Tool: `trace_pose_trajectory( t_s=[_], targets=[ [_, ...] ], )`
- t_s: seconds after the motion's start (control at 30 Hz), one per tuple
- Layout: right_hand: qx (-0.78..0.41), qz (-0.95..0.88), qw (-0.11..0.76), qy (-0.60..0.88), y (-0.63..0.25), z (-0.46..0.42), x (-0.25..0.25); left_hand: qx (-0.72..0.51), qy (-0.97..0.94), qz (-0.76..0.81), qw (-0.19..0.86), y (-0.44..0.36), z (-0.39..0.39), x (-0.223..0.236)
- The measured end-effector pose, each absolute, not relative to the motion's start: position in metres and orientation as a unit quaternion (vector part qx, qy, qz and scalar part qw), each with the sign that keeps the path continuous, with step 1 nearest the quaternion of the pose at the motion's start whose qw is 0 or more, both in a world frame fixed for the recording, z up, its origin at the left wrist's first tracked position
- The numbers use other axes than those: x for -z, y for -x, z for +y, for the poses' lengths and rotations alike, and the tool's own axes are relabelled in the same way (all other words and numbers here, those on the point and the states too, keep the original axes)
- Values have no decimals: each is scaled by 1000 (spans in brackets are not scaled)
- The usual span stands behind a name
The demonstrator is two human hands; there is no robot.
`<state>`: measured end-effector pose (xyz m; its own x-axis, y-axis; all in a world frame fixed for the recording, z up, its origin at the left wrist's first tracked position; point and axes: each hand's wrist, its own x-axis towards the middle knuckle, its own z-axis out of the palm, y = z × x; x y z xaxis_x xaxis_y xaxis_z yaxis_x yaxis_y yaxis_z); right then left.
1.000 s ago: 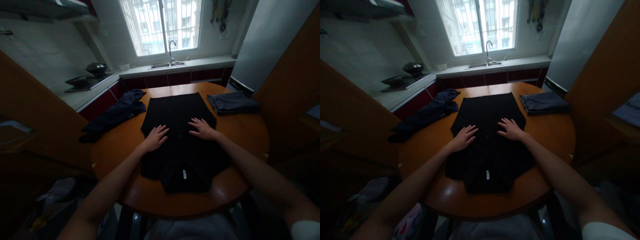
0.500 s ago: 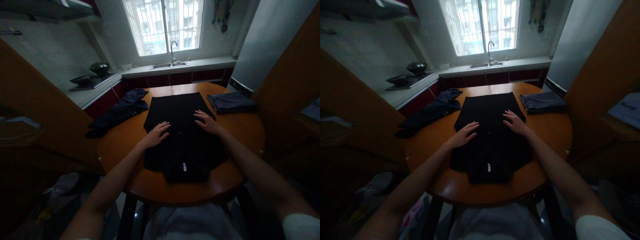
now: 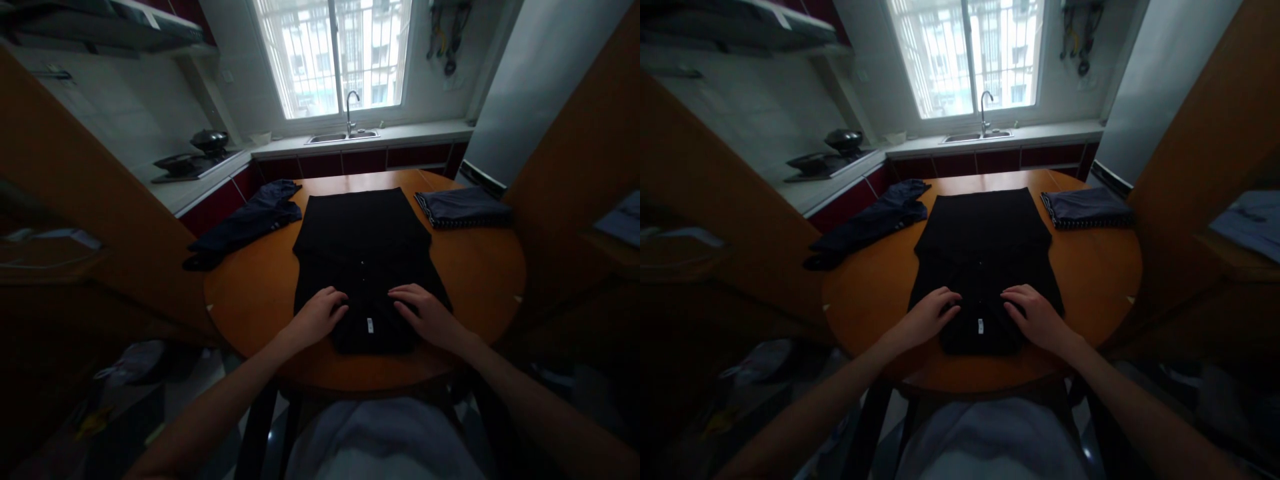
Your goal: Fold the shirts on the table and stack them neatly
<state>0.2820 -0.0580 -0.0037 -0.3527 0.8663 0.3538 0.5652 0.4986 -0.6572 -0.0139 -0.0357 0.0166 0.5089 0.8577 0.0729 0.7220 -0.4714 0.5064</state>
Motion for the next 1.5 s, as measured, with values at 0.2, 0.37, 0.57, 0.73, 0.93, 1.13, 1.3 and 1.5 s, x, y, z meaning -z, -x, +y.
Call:
trace_pose_trajectory(
  t_s=[0.2, 0.37, 0.57, 0.73, 0.93, 1.13, 1.3, 1.5],
  targets=[
    [-186, -783, 382, 455, -263, -79, 19, -154, -776, 501, 351, 2, -17, -25],
    [-183, -770, 392, 469, -263, -83, 27, -221, -748, 505, 369, -3, -9, -19],
    [-189, -766, 394, 470, -264, -83, 27, -236, -761, 513, 319, -2, -10, -11],
    [-185, -766, 396, 472, -263, -83, 27, -236, -797, 502, 238, -4, -18, -11],
    [-185, -769, 385, 475, -264, -84, 26, -144, -892, 427, 34, -5, -30, -17],
    [-190, -770, 386, 471, -263, -84, 25, -32, -922, 383, -47, -3, -40, -29],
    [-193, -769, 379, 477, -264, -85, 23, -8, -922, 385, -46, -2, -47, -31],
    [-193, -765, 383, 480, -263, -83, 25, 4, -913, 403, -58, -6, -54, -30]
  ],
)
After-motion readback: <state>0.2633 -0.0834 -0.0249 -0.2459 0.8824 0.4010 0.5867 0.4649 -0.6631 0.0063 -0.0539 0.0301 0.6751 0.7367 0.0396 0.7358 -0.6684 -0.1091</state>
